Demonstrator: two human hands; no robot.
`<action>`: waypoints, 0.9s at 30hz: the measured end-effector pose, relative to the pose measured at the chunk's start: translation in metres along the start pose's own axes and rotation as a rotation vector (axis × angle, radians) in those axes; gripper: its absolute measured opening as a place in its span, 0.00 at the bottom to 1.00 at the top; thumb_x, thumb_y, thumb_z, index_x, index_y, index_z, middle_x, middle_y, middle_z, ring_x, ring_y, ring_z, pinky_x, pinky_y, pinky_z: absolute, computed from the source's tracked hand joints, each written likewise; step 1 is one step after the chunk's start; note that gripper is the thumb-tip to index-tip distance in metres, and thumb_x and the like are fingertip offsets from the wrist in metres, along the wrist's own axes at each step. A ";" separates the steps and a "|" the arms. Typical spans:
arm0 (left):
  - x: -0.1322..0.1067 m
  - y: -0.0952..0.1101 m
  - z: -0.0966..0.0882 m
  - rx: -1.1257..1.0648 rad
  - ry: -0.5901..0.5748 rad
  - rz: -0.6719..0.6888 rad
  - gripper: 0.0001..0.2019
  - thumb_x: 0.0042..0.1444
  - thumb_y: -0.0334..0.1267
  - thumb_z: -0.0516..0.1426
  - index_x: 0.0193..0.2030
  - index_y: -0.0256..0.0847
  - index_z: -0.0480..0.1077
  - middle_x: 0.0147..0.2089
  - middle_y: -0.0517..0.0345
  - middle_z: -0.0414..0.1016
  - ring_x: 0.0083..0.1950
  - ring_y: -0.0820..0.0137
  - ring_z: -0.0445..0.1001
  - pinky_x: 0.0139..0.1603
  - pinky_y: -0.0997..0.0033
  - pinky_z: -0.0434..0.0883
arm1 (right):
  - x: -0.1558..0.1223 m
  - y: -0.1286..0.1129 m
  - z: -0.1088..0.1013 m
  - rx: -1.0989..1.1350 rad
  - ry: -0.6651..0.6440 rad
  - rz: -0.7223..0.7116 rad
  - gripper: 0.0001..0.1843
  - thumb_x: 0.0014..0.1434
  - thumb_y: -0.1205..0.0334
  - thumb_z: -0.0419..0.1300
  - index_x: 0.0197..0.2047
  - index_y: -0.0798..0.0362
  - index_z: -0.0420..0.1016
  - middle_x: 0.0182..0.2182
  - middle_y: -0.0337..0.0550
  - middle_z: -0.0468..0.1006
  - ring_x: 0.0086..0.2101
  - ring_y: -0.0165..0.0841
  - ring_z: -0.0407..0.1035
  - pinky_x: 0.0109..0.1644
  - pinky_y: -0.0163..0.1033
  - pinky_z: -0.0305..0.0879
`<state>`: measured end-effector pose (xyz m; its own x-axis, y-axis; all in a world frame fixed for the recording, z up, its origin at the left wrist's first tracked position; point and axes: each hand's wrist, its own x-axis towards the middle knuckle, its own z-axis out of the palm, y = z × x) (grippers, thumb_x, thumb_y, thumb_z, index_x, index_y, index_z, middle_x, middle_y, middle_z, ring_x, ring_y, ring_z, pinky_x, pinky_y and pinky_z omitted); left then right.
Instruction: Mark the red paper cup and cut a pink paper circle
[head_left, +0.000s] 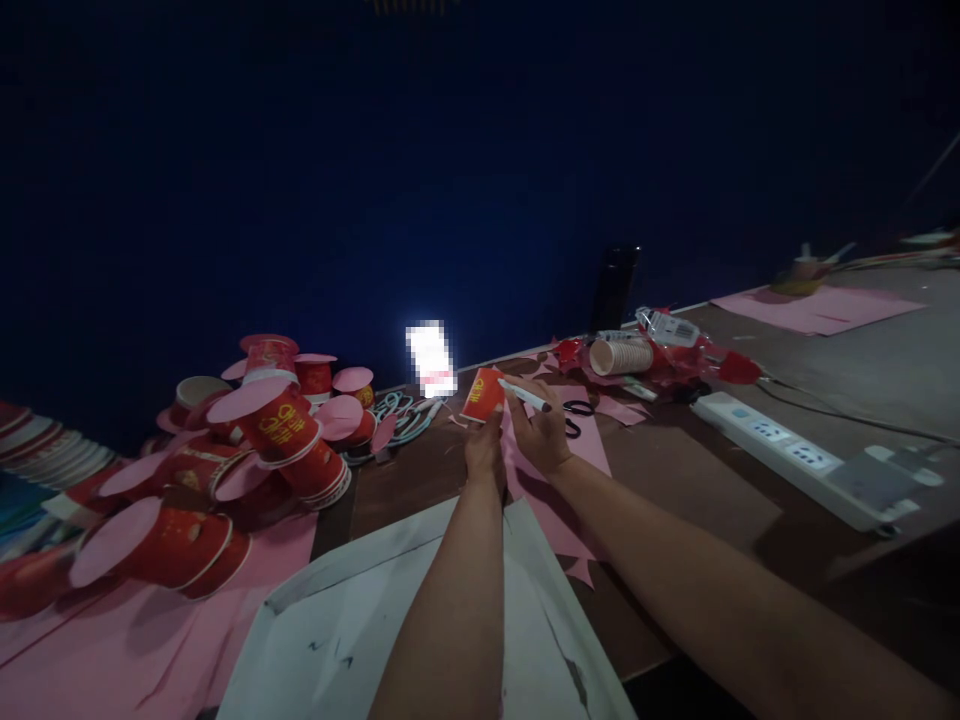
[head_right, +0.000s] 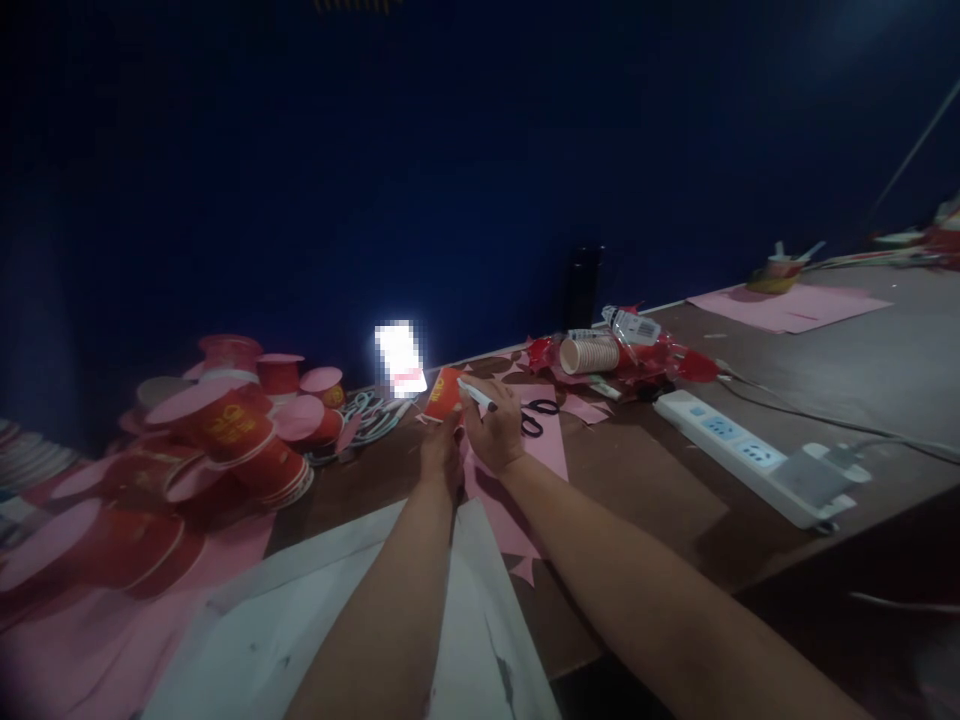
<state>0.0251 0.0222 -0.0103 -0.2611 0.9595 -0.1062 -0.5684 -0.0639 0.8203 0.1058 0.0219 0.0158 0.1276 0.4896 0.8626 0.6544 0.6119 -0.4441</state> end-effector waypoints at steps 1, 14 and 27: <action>0.000 0.000 0.000 0.005 -0.010 0.011 0.15 0.45 0.39 0.65 0.42 0.43 0.74 0.39 0.59 0.77 0.37 0.74 0.74 0.41 0.75 0.66 | 0.000 0.001 0.000 0.003 -0.007 -0.001 0.14 0.64 0.61 0.53 0.50 0.49 0.74 0.44 0.47 0.79 0.46 0.39 0.71 0.52 0.50 0.65; -0.010 0.011 0.008 0.113 -0.014 0.043 0.10 0.44 0.35 0.65 0.36 0.40 0.76 0.32 0.57 0.77 0.38 0.67 0.75 0.44 0.68 0.68 | 0.000 -0.001 0.001 0.003 -0.007 -0.014 0.12 0.64 0.61 0.54 0.48 0.49 0.75 0.42 0.47 0.80 0.44 0.39 0.72 0.50 0.50 0.65; -0.006 0.003 0.005 0.045 -0.108 0.086 0.14 0.44 0.37 0.65 0.41 0.41 0.75 0.37 0.55 0.78 0.43 0.67 0.76 0.49 0.67 0.68 | -0.002 0.006 0.001 -0.001 -0.032 0.043 0.16 0.63 0.62 0.54 0.54 0.46 0.71 0.47 0.44 0.78 0.48 0.40 0.69 0.53 0.51 0.63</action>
<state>0.0290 0.0181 -0.0045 -0.2207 0.9750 0.0246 -0.5114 -0.1371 0.8483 0.1084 0.0253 0.0108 0.1319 0.5352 0.8344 0.6498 0.5890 -0.4805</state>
